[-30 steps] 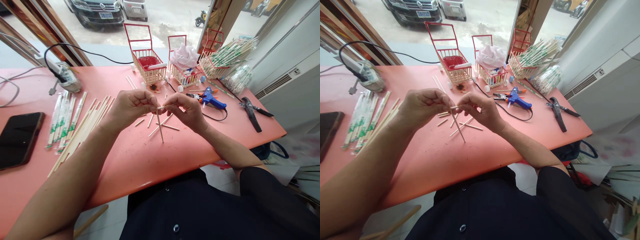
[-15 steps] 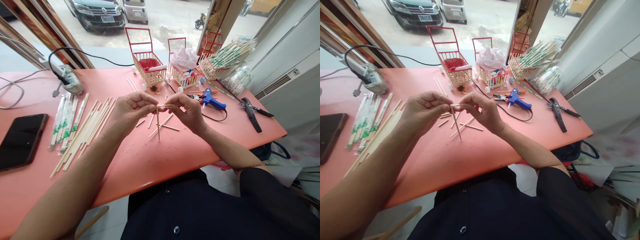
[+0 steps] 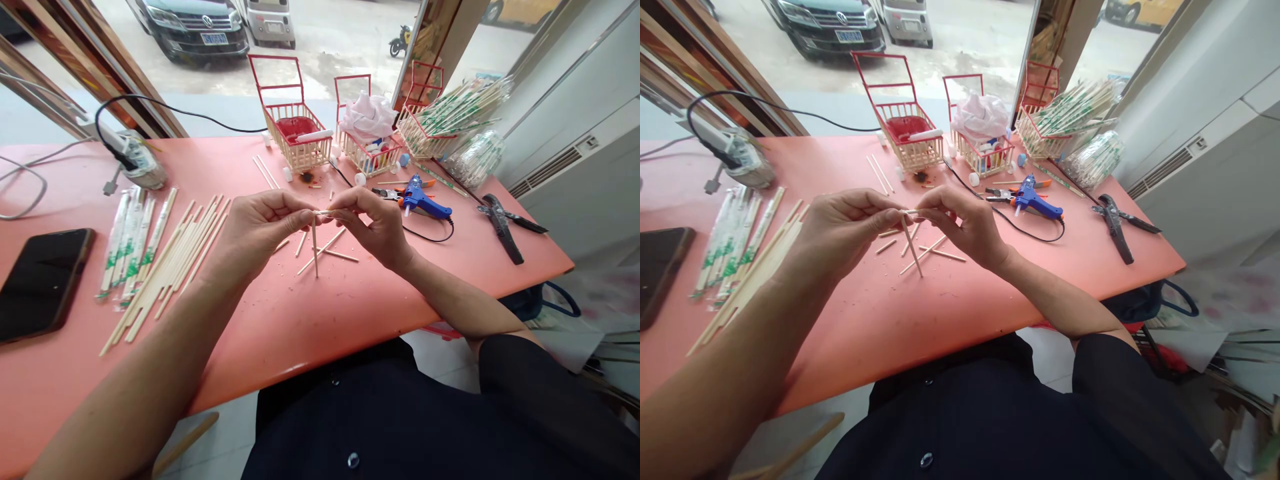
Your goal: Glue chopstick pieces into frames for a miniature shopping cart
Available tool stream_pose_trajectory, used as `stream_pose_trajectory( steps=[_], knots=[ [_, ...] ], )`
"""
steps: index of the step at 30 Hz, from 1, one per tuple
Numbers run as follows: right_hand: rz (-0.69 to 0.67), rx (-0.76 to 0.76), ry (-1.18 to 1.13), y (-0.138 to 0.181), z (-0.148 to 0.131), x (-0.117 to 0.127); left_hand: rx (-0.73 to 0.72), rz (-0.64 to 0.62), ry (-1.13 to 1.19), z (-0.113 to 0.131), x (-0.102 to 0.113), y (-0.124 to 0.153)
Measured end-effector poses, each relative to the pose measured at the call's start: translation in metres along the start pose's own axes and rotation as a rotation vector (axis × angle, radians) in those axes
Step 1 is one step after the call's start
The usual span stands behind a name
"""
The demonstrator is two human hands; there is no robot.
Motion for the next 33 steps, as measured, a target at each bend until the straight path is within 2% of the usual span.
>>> stream_pose_trajectory(
  steps=[6,14,20,28,33],
  knots=[
    [0.005,0.006,-0.015,0.001,-0.002,-0.002,-0.04,0.046,-0.058,0.0,-0.001,0.002],
    [-0.009,0.047,0.186,-0.002,0.001,0.006,-0.071,0.136,-0.079,-0.006,-0.002,0.005],
    [-0.015,0.227,0.352,-0.009,-0.006,0.012,-0.167,0.239,-0.229,0.002,-0.006,0.011],
    [-0.033,0.268,0.574,-0.007,-0.015,0.012,-0.286,0.206,-0.337,0.01,-0.016,0.017],
    [-0.067,0.161,0.624,-0.006,-0.021,0.011,-0.278,0.191,-0.384,0.015,-0.019,0.02]
  ],
)
Point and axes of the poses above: each hand's wrist, its own y-axis away from the middle knuckle, its own x-axis out of the back of the hand, z = x × y, the point moved 1 cm from there along -y, towards the middle knuckle, and after that the axes turned 2 degrees about -x, right-handed, at the moved point
